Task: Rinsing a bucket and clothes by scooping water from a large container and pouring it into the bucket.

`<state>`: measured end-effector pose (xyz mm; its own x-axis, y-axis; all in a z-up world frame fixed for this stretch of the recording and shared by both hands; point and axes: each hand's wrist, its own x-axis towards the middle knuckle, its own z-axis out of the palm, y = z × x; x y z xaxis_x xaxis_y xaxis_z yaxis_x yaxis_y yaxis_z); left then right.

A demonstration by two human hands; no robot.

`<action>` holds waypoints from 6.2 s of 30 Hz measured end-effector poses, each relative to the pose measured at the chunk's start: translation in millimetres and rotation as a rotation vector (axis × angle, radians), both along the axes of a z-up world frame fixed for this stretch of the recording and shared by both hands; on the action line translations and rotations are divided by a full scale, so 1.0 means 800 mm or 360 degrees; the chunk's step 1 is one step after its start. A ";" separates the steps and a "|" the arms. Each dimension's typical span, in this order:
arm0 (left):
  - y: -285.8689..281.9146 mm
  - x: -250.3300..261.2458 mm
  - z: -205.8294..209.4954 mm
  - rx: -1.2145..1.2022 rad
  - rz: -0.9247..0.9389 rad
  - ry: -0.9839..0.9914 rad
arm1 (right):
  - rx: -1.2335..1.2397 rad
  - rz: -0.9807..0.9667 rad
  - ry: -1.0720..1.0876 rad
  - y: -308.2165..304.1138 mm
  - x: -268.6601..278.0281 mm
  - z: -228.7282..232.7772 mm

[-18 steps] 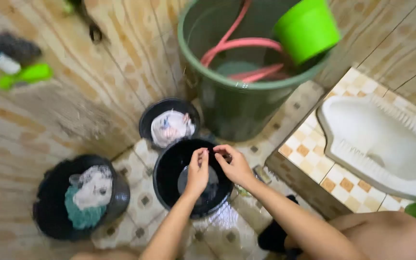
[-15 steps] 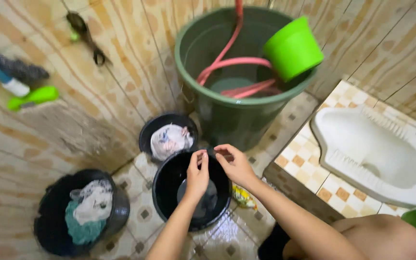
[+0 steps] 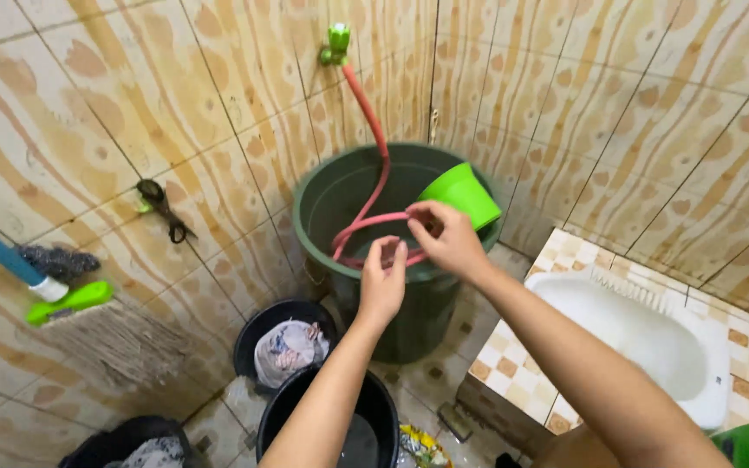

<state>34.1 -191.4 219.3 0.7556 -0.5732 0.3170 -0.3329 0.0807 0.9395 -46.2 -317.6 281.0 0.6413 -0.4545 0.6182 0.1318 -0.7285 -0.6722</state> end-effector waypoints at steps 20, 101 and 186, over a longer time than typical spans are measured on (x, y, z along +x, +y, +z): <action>-0.221 0.050 0.041 0.0896 -0.0087 -0.0129 | -0.0878 -0.0403 0.0733 -0.274 0.071 0.009; 0.250 -0.020 -0.501 -0.0654 0.0729 0.2042 | 0.1107 0.0605 0.0475 0.308 0.002 -0.305; 0.185 -0.019 -0.597 -0.0176 0.0641 0.0859 | -0.0294 0.0312 0.1969 0.177 -0.087 -0.236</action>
<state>18.9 -43.3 -258.5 0.9719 -0.1999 -0.1239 0.1560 0.1540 0.9757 -115.7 -175.7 92.3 0.8808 -0.2581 -0.3970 -0.3945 -0.8637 -0.3137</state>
